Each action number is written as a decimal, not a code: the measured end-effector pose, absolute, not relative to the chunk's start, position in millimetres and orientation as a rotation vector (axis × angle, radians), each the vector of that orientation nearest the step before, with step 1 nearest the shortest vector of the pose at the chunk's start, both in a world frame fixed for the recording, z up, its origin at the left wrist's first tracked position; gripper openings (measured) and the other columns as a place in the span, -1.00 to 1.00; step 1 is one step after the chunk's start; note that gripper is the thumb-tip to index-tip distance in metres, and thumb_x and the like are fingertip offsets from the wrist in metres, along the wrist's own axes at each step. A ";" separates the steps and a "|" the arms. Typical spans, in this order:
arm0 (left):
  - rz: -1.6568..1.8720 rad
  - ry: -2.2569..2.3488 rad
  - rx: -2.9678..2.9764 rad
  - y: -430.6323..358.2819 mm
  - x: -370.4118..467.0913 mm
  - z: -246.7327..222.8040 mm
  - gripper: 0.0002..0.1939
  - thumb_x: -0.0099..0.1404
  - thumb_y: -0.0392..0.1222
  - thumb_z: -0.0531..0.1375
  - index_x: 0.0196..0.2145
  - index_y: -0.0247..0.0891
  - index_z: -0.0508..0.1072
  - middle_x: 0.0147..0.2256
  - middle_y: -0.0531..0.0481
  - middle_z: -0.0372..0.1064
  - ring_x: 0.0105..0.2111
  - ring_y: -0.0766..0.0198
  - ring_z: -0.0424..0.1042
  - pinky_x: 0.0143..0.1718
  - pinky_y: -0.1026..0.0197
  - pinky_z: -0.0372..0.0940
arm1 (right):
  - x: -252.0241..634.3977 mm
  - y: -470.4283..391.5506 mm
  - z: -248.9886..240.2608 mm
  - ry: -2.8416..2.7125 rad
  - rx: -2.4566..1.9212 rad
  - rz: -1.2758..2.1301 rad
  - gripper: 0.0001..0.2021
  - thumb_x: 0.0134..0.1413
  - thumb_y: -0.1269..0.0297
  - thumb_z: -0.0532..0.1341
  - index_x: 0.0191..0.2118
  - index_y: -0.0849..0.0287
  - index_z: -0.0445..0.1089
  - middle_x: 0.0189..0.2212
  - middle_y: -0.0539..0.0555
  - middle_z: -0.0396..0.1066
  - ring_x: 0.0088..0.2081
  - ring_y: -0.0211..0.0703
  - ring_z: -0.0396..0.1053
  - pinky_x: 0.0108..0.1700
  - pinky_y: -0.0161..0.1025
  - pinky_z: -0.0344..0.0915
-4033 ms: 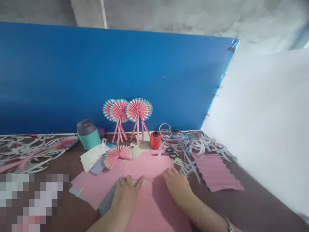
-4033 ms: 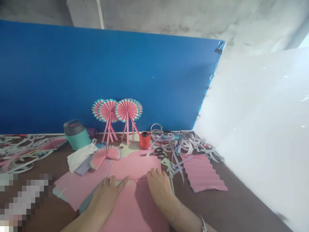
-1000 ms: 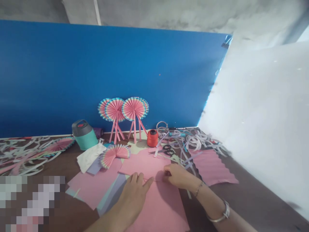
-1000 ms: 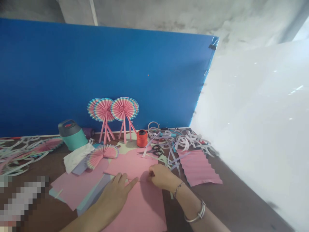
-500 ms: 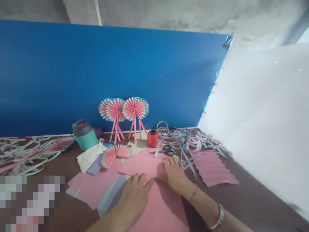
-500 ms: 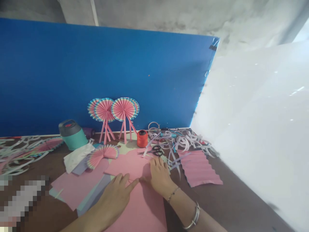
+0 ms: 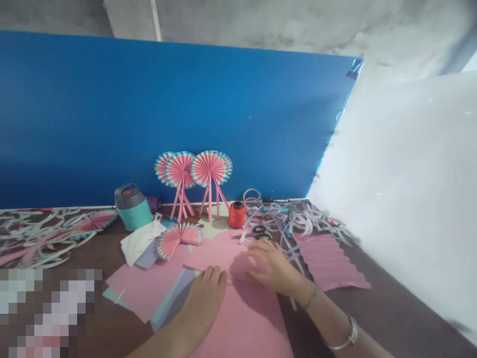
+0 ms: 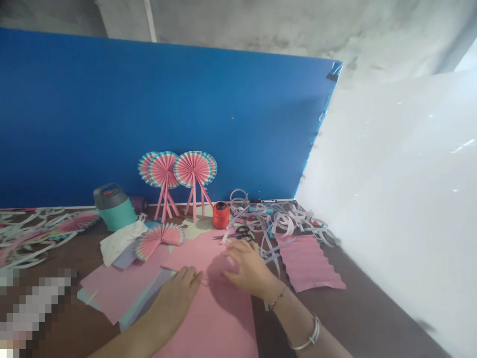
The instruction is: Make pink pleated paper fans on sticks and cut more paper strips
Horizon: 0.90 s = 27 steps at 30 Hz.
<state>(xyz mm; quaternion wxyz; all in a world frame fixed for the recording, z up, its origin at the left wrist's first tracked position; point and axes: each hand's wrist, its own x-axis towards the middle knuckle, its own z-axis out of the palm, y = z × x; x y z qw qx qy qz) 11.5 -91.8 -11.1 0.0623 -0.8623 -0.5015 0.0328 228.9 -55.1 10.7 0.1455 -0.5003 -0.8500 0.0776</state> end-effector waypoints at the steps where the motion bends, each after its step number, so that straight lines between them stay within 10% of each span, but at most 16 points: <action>1: 0.095 -1.544 -2.604 -91.7 11.7 -9.4 -0.50 0.17 -0.58 0.00 0.03 -0.28 0.34 -0.11 -0.16 0.37 -0.13 0.08 0.36 -0.18 0.07 0.33 | 222.1 -56.9 9.8 -2.505 -1.335 0.179 -0.77 0.02 0.19 0.19 -0.18 0.10 0.43 -0.15 0.11 0.41 -0.05 -0.03 0.23 -0.02 -0.10 0.02; 27: 0.236 -1.697 -2.693 -85.2 -2.9 25.4 -0.65 0.22 -0.50 -0.08 -0.14 -0.28 0.36 -0.14 -0.14 0.33 -0.09 0.06 0.32 -0.17 0.06 0.28 | 198.1 -61.5 -15.7 -2.703 -1.272 -0.279 -0.84 0.14 0.50 0.10 -0.42 0.20 0.36 -0.41 0.07 0.36 -0.33 -0.14 0.24 -0.33 -0.20 -0.02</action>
